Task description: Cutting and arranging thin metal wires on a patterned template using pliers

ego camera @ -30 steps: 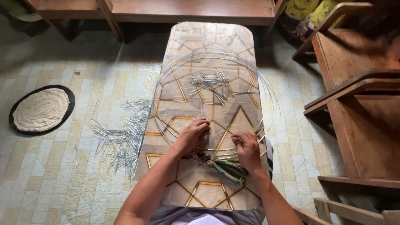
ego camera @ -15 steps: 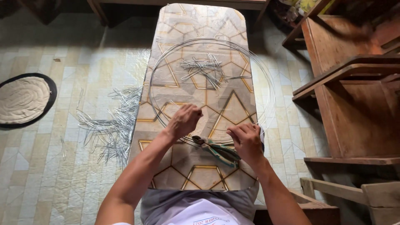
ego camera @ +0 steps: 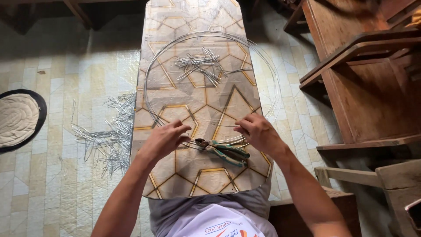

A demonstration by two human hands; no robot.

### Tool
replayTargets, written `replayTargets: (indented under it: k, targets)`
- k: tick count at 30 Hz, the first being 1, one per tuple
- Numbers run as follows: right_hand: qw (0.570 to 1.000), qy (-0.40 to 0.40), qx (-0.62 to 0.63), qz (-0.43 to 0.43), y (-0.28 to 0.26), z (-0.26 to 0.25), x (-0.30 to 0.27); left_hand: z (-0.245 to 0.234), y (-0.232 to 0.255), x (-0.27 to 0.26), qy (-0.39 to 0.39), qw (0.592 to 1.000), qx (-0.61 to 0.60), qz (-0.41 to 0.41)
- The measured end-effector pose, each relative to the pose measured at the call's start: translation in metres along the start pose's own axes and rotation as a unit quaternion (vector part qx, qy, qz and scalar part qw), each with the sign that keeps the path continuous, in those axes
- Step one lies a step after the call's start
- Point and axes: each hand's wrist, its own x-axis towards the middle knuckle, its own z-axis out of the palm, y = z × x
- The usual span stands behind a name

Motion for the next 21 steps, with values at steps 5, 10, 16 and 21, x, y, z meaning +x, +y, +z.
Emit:
replayTargets:
  k: [5,10,16,21]
  targets:
    - [0.999,-0.048,0.001,-0.004,-0.005,-0.022,0.004,-0.025,0.038,0.012,0.084,0.994,0.058,0.046]
    - [0.999,-0.033,-0.034,-0.026,-0.016,-0.007,0.007,0.011,0.070,0.042,0.138,0.971,0.162,0.108]
    - [0.984,-0.167,-0.062,-0.027,-0.002,-0.033,0.009,0.066,0.027,0.046,0.077,0.976,0.170,0.109]
    - [0.909,-0.352,-0.215,0.064,0.071,-0.035,0.001,0.066,0.017,0.042,0.087,0.981,0.149,0.084]
